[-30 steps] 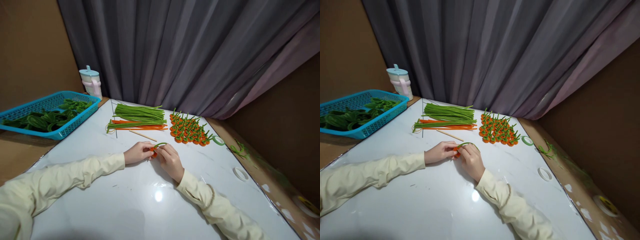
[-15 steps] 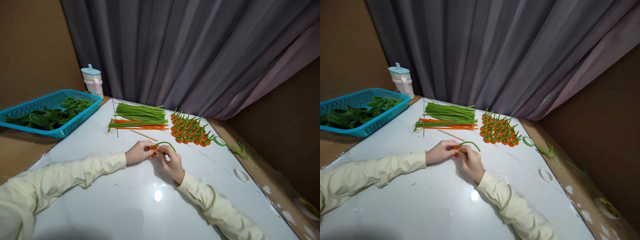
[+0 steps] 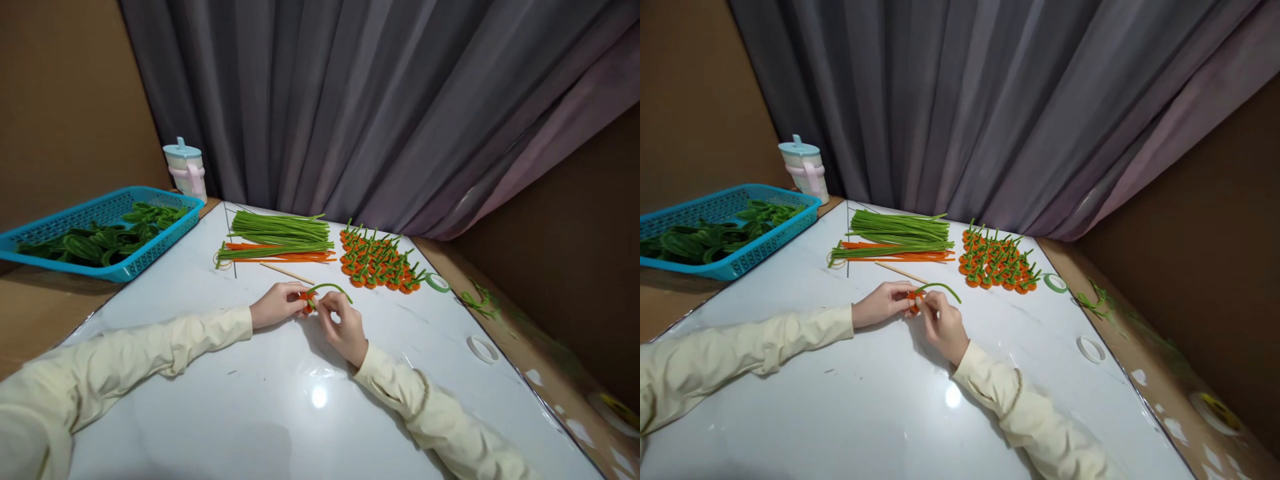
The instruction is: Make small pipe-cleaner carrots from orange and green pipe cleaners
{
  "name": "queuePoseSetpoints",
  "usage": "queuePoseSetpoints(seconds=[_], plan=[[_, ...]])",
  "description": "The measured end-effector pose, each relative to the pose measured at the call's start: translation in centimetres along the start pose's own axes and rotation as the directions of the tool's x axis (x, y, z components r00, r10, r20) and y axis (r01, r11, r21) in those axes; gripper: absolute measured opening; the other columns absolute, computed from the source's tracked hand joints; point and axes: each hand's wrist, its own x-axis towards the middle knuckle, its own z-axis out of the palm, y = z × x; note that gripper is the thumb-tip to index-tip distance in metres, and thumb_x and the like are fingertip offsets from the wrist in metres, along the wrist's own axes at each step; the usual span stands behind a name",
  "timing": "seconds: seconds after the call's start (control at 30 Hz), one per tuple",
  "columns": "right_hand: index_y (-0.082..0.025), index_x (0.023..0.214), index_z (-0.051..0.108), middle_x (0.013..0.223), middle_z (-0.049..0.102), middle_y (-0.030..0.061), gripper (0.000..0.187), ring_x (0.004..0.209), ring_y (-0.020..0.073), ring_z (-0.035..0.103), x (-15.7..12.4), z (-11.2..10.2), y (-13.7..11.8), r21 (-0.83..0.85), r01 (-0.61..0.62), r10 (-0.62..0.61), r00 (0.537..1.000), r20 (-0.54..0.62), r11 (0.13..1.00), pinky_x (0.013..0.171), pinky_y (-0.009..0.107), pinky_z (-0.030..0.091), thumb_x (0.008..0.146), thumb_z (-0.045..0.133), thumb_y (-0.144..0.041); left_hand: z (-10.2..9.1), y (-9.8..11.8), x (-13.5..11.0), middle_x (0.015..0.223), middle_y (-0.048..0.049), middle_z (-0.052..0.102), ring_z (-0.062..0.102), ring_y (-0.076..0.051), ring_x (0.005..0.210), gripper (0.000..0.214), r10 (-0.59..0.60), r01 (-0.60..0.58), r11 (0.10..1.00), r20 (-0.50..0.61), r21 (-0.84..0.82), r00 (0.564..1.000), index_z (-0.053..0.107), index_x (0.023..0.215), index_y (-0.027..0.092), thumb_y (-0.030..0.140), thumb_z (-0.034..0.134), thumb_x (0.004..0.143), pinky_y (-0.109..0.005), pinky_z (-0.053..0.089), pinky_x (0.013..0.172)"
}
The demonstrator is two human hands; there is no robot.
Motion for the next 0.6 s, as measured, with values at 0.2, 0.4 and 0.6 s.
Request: queuePoseSetpoints(seconds=[0.2, 0.4, 0.6], plan=[[-0.018, 0.102, 0.048, 0.084, 0.057, 0.0056, 0.023, 0.066, 0.0142, 0.050, 0.9, -1.2, 0.6, 0.052, 0.078, -0.085, 0.985, 0.149, 0.996, 0.062, 0.029, 0.047, 0.081, 0.055, -0.021, -0.5, 0.4, 0.0, 0.071, -0.0041, 0.066, 0.059, -0.012, 0.055, 0.035, -0.182, 0.187, 0.974, 0.044, -0.131, 0.982, 0.063, 0.096, 0.008, 0.024, 0.065, 0.065, -0.027, 0.051, 0.062], [-0.019, 0.100, 0.053, 0.093, 0.058, 0.0105, 0.019, 0.088, 0.0193, 0.055, 0.9, -0.9, 1.7, 0.071, 0.156, -0.167, 0.966, 0.197, 0.985, 0.072, 0.033, 0.049, 0.084, 0.046, -0.012, -0.5, 0.5, -0.1, 0.066, -0.0023, 0.064, 0.059, -0.012, 0.054, 0.034, -0.176, 0.181, 0.976, 0.052, -0.120, 0.983, 0.064, 0.092, 0.008, 0.025, 0.068, 0.063, -0.027, 0.051, 0.060], [-0.019, 0.088, 0.056, 0.085, 0.060, 0.0080, 0.014, 0.080, 0.0176, 0.056, 0.7, -0.2, 1.5, 0.047, 0.072, -0.078, 0.986, 0.149, 0.996, 0.070, 0.031, 0.048, 0.086, 0.043, -0.012, -0.2, 0.3, -0.3, 0.070, 0.0002, 0.057, 0.055, -0.010, 0.054, 0.031, -0.102, 0.108, 0.989, 0.062, -0.096, 0.993, 0.063, 0.089, 0.009, 0.026, 0.067, 0.064, -0.034, 0.054, 0.065]])
